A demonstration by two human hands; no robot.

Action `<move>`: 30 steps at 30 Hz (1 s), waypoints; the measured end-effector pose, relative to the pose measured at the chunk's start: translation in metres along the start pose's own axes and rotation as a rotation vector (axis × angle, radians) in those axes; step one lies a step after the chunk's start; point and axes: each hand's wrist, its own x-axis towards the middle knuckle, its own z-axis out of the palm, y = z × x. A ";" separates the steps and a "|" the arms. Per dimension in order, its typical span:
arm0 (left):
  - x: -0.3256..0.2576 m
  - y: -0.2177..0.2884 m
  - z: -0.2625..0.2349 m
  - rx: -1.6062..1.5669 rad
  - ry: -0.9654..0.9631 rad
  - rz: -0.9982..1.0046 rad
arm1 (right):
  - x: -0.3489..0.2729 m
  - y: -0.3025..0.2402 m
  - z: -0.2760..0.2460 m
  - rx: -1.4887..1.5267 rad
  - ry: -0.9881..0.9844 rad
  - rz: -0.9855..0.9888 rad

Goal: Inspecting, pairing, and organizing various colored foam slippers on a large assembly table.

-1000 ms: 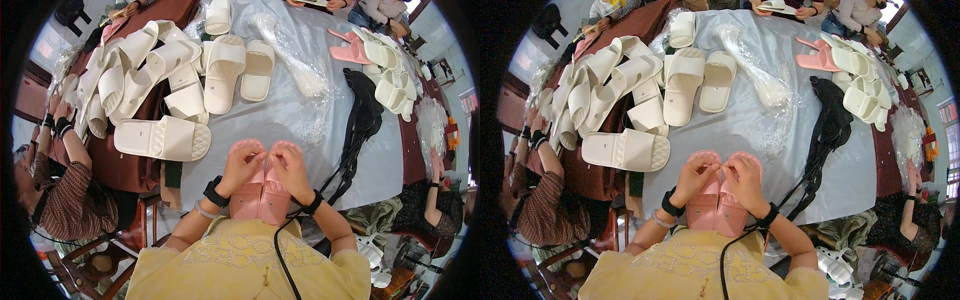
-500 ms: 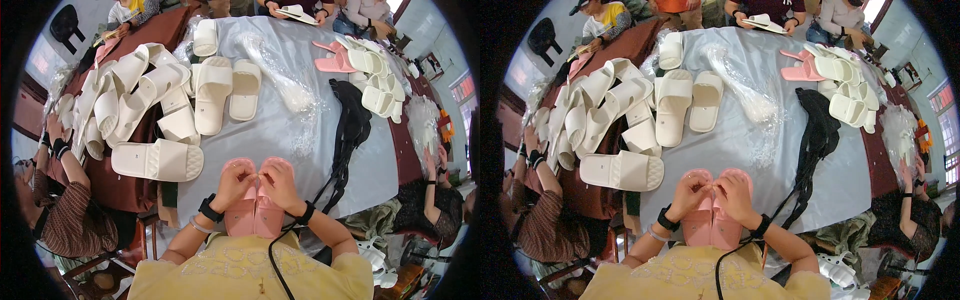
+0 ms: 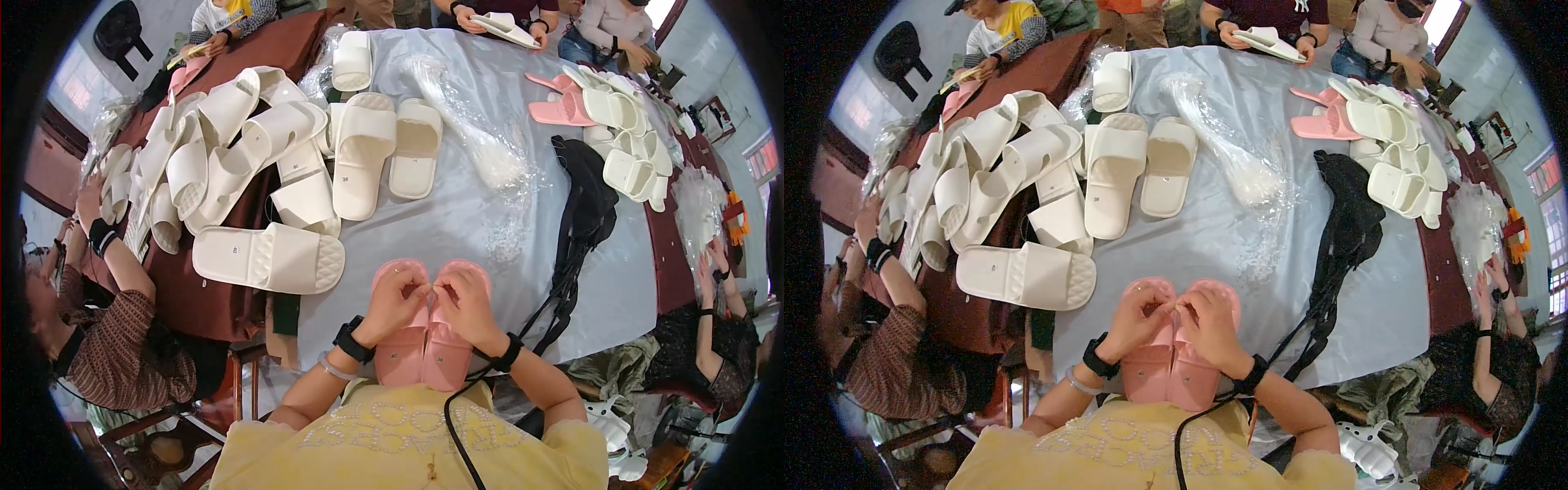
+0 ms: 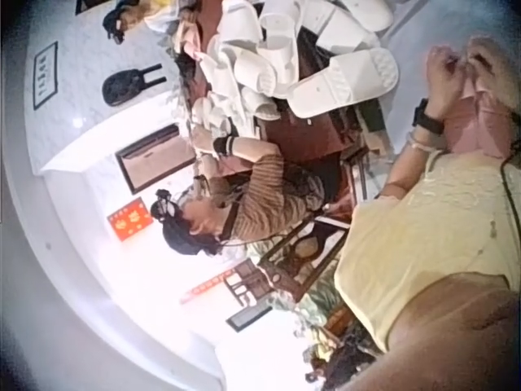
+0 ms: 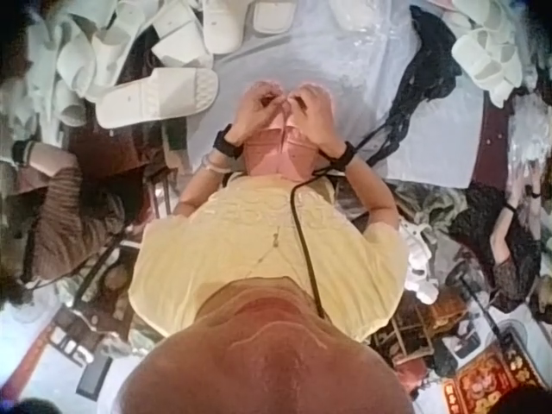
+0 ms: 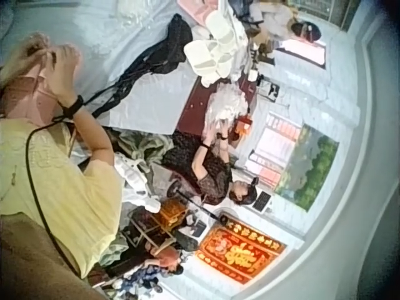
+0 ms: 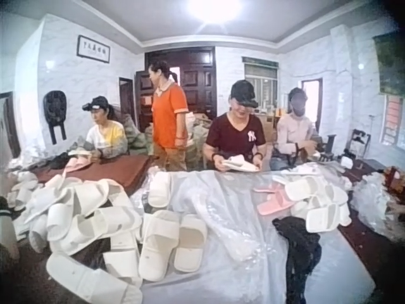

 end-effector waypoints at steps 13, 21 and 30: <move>-0.002 -0.004 0.003 -0.166 0.136 -0.071 | 0.000 0.001 0.001 0.093 0.027 0.049; 0.001 -0.004 0.008 -0.171 0.184 0.070 | 0.003 -0.006 0.000 0.088 0.045 0.024; 0.001 -0.001 -0.001 -0.098 -0.025 -0.015 | 0.004 -0.003 0.000 0.026 -0.036 0.036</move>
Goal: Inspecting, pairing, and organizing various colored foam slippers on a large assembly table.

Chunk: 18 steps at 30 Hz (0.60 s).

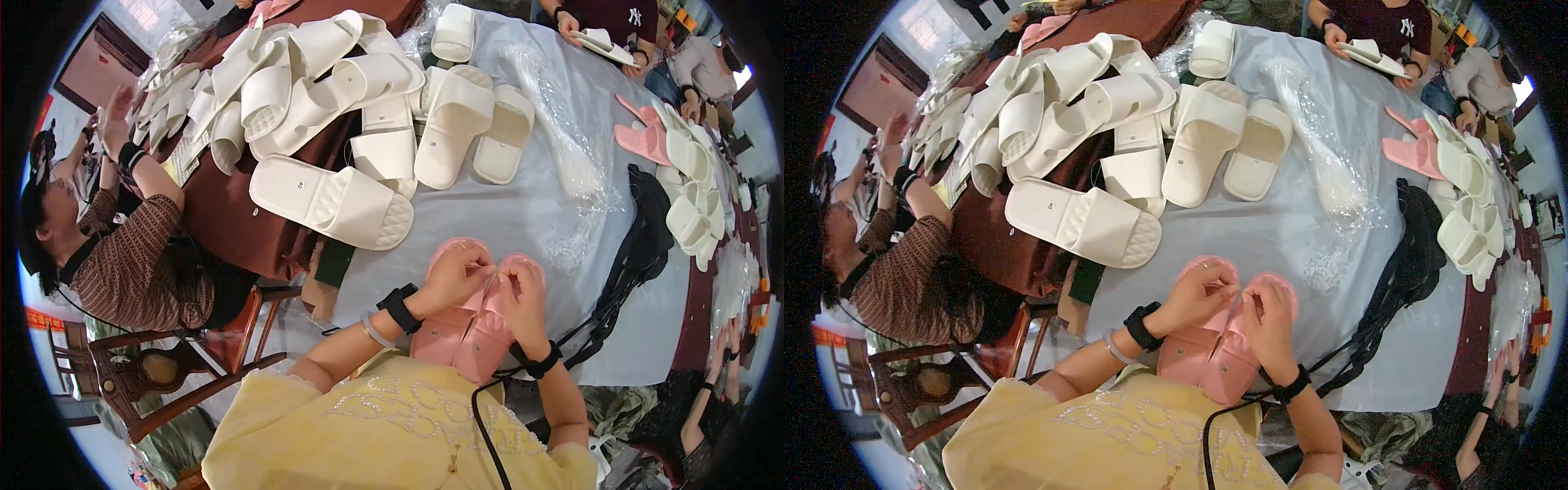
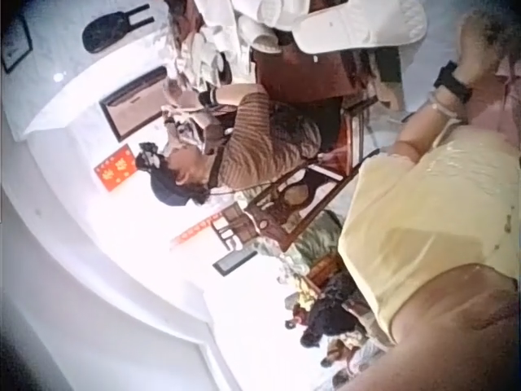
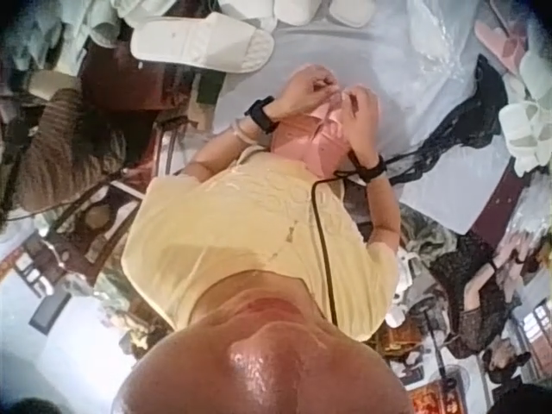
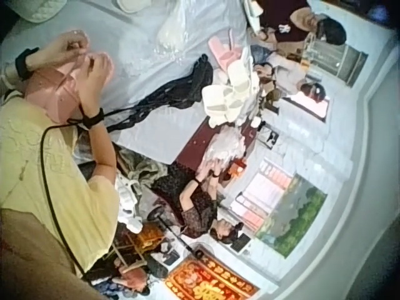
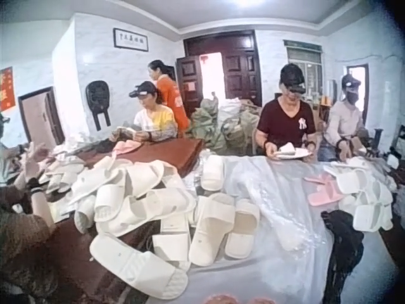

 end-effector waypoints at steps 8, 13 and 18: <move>-0.002 -0.001 0.001 -0.048 0.032 -0.007 | 0.000 -0.005 -0.002 0.005 -0.018 0.024; -0.001 -0.002 0.002 0.026 0.034 0.010 | 0.000 -0.005 -0.003 -0.026 -0.009 0.005; -0.003 0.000 0.007 -0.141 0.151 0.011 | 0.000 -0.003 0.000 0.013 0.032 -0.011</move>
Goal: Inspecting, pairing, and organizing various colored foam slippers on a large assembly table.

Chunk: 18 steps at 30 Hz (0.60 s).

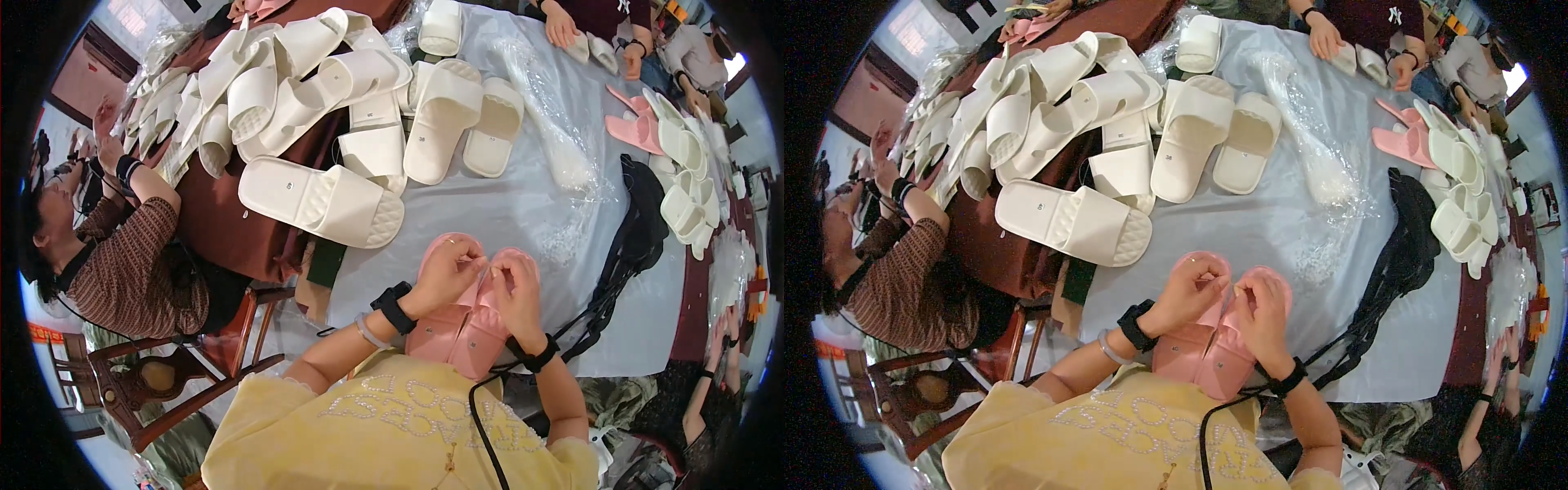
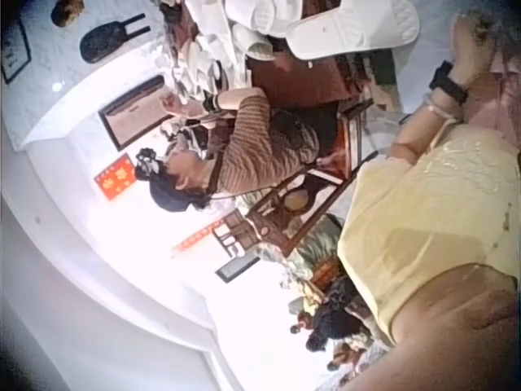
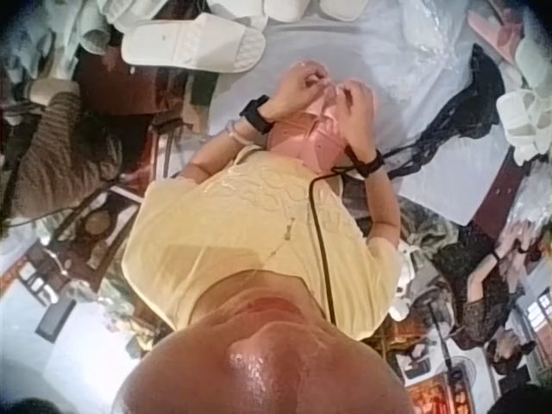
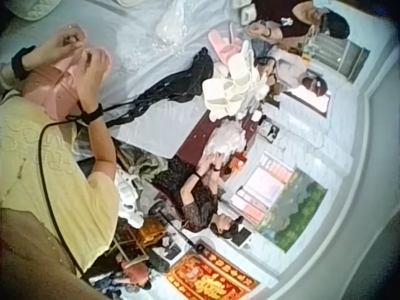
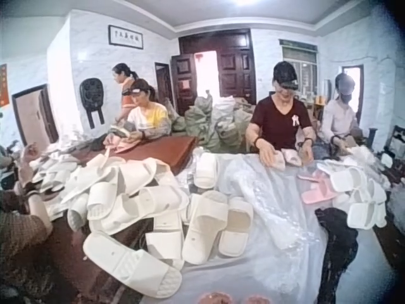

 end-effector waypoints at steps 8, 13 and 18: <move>0.005 0.002 -0.008 0.279 -0.170 0.035 | 0.001 -0.001 -0.002 -0.007 -0.035 0.016; 0.000 -0.001 0.000 0.067 -0.002 0.039 | 0.001 0.000 -0.001 0.011 -0.038 0.019; 0.003 -0.004 -0.005 0.106 -0.099 0.030 | -0.001 0.001 -0.002 -0.007 -0.051 0.030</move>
